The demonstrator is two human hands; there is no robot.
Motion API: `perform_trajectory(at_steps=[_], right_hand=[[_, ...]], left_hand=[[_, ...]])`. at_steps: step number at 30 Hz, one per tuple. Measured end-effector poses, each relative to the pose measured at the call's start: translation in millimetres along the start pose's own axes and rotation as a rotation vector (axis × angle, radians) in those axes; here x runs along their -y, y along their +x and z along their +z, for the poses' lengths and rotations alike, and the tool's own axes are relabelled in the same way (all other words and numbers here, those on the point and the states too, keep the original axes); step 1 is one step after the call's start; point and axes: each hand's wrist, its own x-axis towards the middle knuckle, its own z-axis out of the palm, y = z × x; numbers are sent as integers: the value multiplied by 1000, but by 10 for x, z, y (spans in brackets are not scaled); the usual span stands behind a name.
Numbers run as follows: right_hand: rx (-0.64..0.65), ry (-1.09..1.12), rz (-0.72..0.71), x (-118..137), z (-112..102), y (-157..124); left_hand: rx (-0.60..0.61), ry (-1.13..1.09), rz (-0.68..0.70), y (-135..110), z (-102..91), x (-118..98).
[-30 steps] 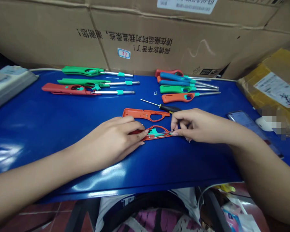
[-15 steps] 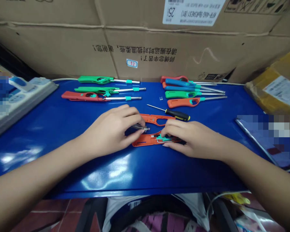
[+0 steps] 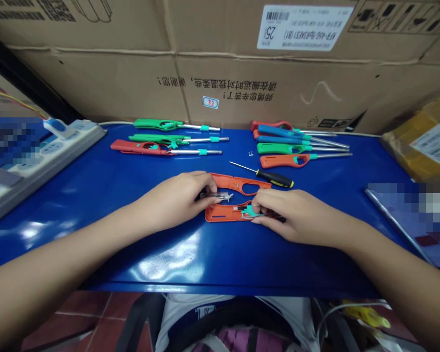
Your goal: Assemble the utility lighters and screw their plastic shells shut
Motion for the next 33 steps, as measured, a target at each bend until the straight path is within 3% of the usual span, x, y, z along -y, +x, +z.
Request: perform_trajectory(at_steps=[6, 9, 14, 17, 23, 33], right_hand=[[-9, 19, 19, -1, -8, -5], [-57, 51, 27, 4, -25, -12], [-172, 167, 31, 15, -24, -3], [-209, 294, 102, 21, 11, 5], [-114, 580, 289, 53, 23, 15], [-183, 430, 179, 50, 37, 35]], left_hand=[[-65, -154, 4, -38, -49, -80], [17, -305, 56, -60, -52, -126], [91, -375, 135, -69, 36, -175], [89, -434, 117, -60, 95, -180], [47, -475, 85, -49, 159, -166], [-42, -468, 132, -40, 279, -151]])
